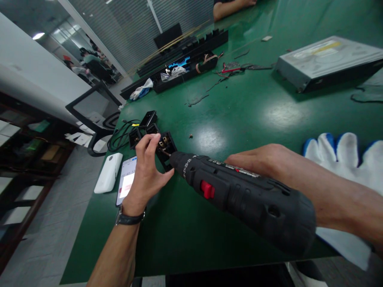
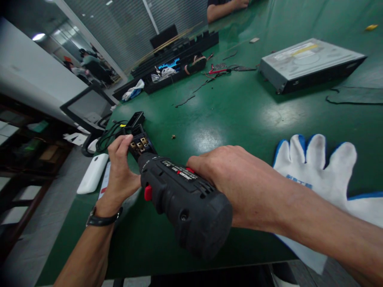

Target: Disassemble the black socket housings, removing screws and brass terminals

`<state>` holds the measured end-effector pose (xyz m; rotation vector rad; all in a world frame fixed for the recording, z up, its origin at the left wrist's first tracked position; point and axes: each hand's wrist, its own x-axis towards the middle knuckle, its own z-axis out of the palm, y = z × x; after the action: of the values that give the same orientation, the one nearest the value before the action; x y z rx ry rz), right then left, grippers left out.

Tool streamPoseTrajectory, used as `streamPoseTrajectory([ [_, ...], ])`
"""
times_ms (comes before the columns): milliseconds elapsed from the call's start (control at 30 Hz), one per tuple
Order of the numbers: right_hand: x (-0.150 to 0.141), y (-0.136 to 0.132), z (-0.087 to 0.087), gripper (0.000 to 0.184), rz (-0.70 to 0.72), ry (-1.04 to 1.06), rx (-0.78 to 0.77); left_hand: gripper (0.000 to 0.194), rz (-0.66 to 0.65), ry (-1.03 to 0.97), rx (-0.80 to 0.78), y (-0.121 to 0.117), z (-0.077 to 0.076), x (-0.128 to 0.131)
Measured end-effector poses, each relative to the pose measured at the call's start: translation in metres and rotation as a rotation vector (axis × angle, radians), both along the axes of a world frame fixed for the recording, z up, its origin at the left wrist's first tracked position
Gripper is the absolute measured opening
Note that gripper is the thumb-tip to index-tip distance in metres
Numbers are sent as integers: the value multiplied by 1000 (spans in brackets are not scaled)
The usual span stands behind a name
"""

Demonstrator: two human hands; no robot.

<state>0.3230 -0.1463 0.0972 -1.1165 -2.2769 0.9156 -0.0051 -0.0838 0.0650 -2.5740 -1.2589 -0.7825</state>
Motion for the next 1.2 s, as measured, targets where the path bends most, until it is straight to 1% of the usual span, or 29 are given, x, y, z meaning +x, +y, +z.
streamPoseTrajectory([
  [167, 0, 0, 1, 18, 6, -16, 12, 109, -3, 3, -2, 0, 0, 0],
  [367, -1, 1, 5, 15, 2, -93, -38, 108, -6, -5, 2, 0, -2, 0],
  [767, -3, 2, 3, 20, -2, -82, -10, 108, -20, -13, -20, 0, -1, 1],
  [933, -3, 3, 3, 17, -6, -63, 14, 107, -14, -17, -34, -1, -1, 2],
  [1200, -4, 1, 0, 18, -14, -72, 18, 107, -18, -7, -40, 0, -1, 2],
])
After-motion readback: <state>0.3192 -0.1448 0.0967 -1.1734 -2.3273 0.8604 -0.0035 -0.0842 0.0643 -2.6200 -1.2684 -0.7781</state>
